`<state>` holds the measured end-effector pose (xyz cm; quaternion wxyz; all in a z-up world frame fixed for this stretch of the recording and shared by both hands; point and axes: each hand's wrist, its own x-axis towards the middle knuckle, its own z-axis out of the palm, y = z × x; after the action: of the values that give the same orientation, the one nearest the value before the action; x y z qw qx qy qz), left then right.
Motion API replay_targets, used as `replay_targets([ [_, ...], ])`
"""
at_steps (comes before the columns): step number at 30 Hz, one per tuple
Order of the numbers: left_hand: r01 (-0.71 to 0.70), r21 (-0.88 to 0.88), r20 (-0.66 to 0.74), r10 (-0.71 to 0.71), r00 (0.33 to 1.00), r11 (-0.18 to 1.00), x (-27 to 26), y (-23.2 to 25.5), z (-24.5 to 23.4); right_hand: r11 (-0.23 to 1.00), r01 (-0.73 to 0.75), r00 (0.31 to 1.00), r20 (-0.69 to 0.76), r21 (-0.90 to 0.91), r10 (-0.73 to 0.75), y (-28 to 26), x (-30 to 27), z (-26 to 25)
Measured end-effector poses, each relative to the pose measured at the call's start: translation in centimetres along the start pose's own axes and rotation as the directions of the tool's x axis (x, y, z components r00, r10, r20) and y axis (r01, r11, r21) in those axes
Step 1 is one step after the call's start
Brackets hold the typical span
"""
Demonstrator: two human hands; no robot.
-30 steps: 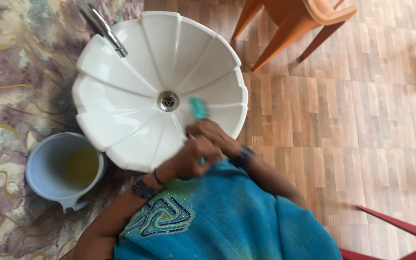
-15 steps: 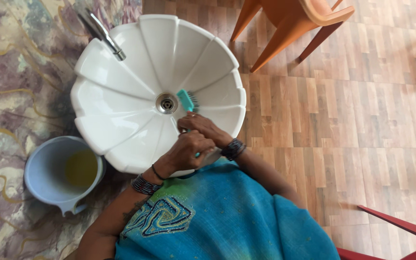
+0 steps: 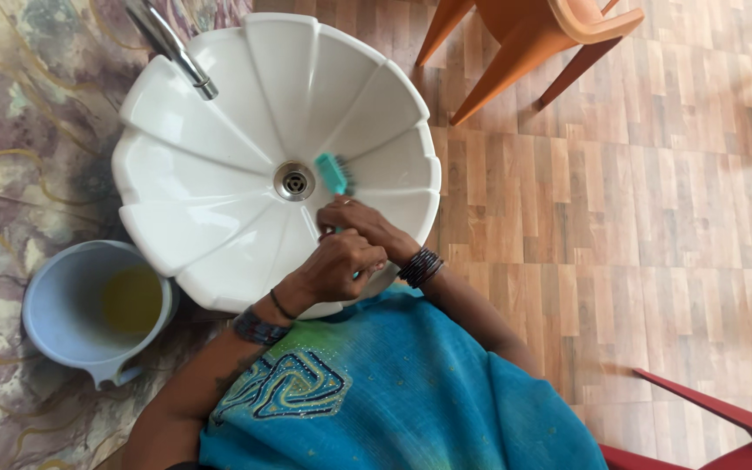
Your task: The person scrubs a white pedestal sink with a teal brush, repeatedly applying a yellow liquid from a nearby bucket to the basin and scrubbing the interior surfaces and drain area.
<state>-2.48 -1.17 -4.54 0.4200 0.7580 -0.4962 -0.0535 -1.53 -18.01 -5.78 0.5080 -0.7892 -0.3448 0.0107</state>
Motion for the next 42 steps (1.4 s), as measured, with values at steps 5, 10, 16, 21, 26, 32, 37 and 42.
replay_targets([
  [5,-0.127,-0.153,-0.022,0.125,0.992,0.980,1.4,2.0,-1.4,0.958,-0.170,0.972,0.121,-0.232,0.202,-1.5,0.0,-3.0],
  [10,-0.359,-0.153,-0.100,0.347,0.932,0.921,2.5,2.8,-0.6,0.625,-0.354,0.807,0.110,-0.696,0.580,-4.8,-1.0,-4.9],
  [16,-0.040,-0.023,-0.014,0.040,0.999,0.999,-0.1,0.6,0.3,0.998,0.057,0.998,-0.007,0.040,-0.056,-1.3,1.0,-1.0],
  [21,-0.038,0.039,-0.026,0.039,0.999,0.999,0.3,-0.6,0.0,0.982,-0.112,0.938,0.309,-0.152,0.155,2.4,3.1,-0.5],
  [26,-0.344,0.253,0.041,0.345,0.938,0.904,4.5,-4.3,0.2,0.725,0.015,1.000,0.006,-0.689,-0.015,6.5,2.3,-5.0],
  [32,-0.303,0.178,0.038,0.302,0.953,0.936,2.1,-4.0,0.8,0.960,-0.194,0.976,0.064,-0.202,0.210,5.4,2.1,-1.7],
  [37,-0.073,0.011,0.168,0.070,0.983,0.997,-1.6,-3.1,0.1,0.927,0.068,0.977,0.213,-0.368,0.013,4.1,2.3,1.6],
  [42,-0.261,0.188,0.128,0.239,0.962,0.947,2.6,-7.7,-1.3,0.856,0.045,0.978,0.199,-0.515,0.069,9.1,6.7,-1.0],
])
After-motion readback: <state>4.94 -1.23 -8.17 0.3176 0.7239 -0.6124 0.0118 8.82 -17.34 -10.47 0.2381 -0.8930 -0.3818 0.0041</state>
